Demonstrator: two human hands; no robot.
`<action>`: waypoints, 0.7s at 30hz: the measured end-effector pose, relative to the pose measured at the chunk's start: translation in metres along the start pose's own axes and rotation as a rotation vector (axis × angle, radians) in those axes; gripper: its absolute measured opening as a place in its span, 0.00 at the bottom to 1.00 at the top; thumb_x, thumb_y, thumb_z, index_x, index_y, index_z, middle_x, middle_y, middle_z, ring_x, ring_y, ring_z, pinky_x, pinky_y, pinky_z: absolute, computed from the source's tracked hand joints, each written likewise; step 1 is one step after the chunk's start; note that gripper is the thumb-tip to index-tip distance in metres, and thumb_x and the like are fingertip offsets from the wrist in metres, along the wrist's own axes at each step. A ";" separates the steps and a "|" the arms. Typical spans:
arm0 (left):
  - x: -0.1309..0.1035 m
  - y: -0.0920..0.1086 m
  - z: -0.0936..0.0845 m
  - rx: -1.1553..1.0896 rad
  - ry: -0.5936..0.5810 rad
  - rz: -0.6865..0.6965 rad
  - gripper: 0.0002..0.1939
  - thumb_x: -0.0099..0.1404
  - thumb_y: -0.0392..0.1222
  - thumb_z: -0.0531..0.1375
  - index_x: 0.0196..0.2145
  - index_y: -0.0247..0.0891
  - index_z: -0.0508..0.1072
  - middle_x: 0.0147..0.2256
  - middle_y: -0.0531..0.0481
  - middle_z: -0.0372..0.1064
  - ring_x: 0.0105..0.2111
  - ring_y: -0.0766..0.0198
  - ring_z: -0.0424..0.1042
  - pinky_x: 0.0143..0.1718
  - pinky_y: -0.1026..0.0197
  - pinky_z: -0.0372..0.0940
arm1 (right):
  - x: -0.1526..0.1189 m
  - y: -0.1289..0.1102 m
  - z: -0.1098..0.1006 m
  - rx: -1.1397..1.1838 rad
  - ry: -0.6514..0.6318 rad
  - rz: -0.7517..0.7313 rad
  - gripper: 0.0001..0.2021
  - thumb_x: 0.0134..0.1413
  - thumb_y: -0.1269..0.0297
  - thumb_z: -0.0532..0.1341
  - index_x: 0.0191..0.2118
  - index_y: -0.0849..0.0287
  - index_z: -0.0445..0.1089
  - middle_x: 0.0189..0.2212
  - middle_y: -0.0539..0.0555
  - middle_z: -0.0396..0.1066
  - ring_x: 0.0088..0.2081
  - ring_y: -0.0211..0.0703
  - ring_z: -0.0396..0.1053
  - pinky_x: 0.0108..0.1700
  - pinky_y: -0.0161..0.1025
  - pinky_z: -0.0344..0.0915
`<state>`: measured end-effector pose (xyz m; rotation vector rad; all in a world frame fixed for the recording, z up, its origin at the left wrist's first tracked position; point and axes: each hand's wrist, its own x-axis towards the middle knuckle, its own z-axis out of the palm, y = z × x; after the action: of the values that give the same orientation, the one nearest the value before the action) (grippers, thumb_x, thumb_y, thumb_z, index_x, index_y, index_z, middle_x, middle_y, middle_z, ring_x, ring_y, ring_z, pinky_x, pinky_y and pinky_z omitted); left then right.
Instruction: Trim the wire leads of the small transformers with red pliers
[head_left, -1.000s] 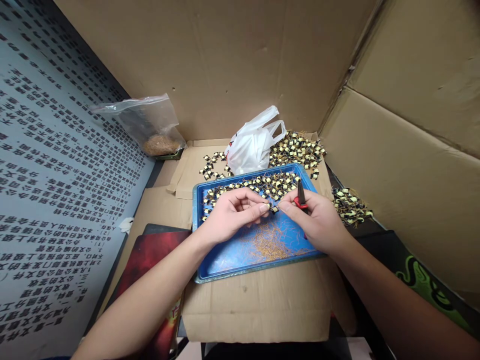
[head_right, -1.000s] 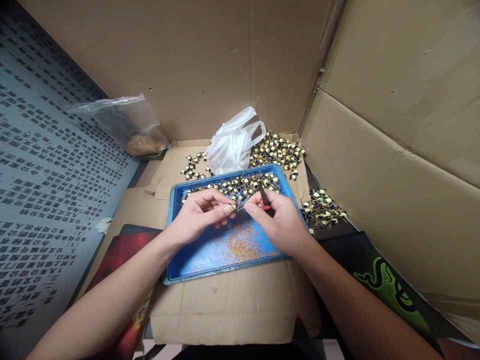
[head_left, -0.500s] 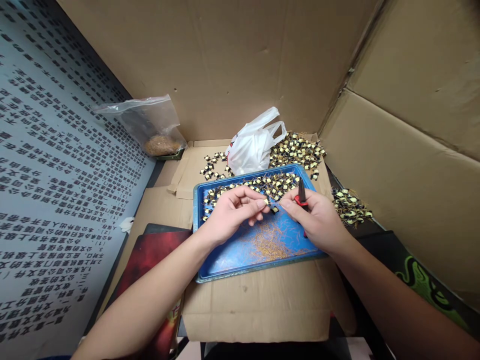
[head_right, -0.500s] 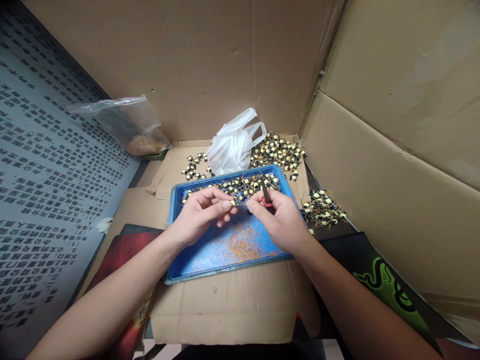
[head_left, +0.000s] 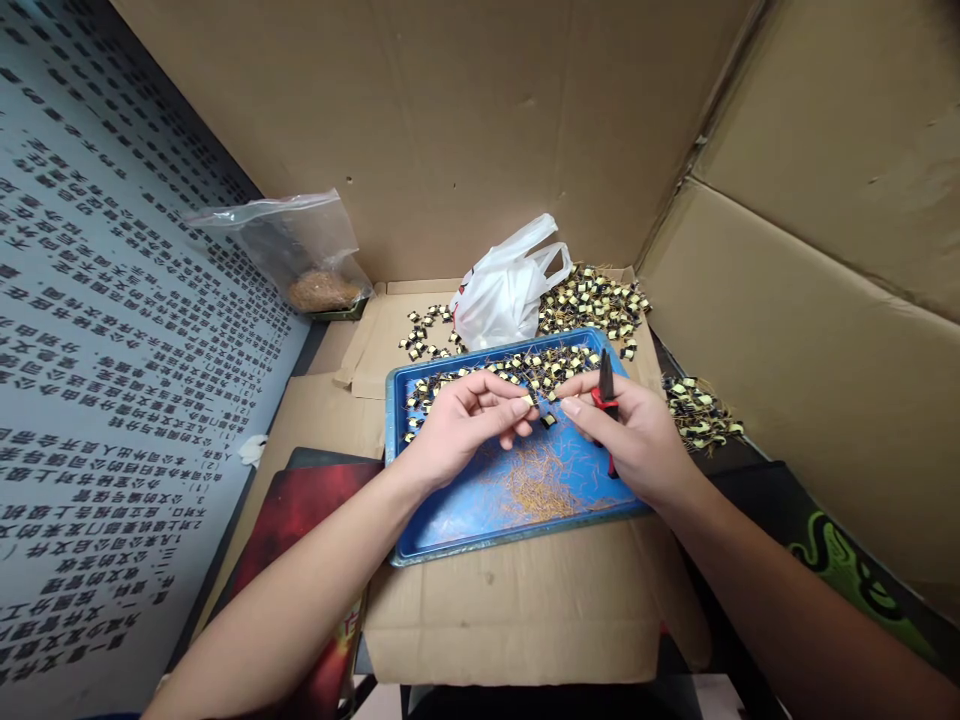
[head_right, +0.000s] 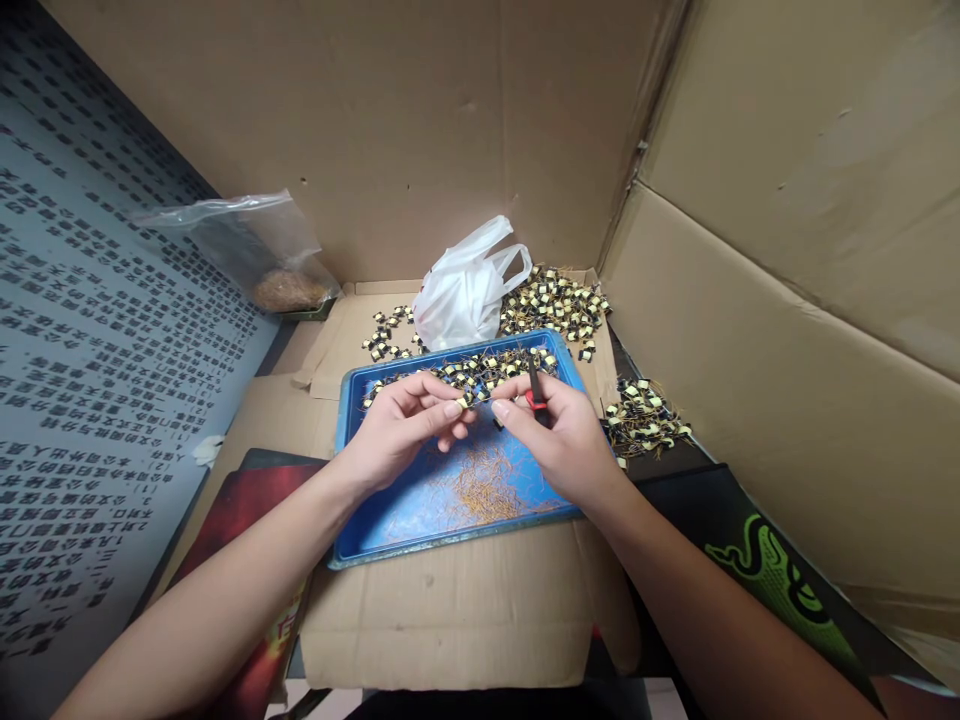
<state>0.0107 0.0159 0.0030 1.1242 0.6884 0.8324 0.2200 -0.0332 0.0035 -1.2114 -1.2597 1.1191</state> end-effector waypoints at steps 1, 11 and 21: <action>0.000 0.000 0.000 -0.002 0.001 -0.003 0.15 0.63 0.44 0.74 0.40 0.33 0.76 0.35 0.45 0.82 0.30 0.67 0.79 0.27 0.68 0.69 | 0.000 -0.001 0.001 0.001 0.008 0.007 0.11 0.58 0.56 0.68 0.39 0.59 0.75 0.22 0.45 0.64 0.23 0.36 0.56 0.26 0.38 0.53; 0.000 -0.001 -0.001 -0.021 -0.017 -0.018 0.15 0.63 0.43 0.74 0.40 0.33 0.76 0.36 0.45 0.83 0.30 0.67 0.79 0.27 0.68 0.69 | 0.001 -0.001 0.000 -0.052 0.044 -0.093 0.09 0.59 0.60 0.67 0.32 0.58 0.71 0.23 0.45 0.62 0.23 0.34 0.55 0.26 0.37 0.53; -0.001 0.000 0.001 -0.048 -0.033 -0.024 0.13 0.63 0.41 0.73 0.40 0.33 0.76 0.36 0.45 0.83 0.30 0.67 0.80 0.27 0.69 0.70 | 0.002 0.000 0.001 -0.043 0.052 -0.059 0.09 0.58 0.59 0.68 0.35 0.59 0.76 0.24 0.47 0.66 0.24 0.35 0.57 0.27 0.37 0.54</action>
<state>0.0108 0.0145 0.0037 1.0821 0.6499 0.8038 0.2189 -0.0313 0.0032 -1.2203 -1.2774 1.0163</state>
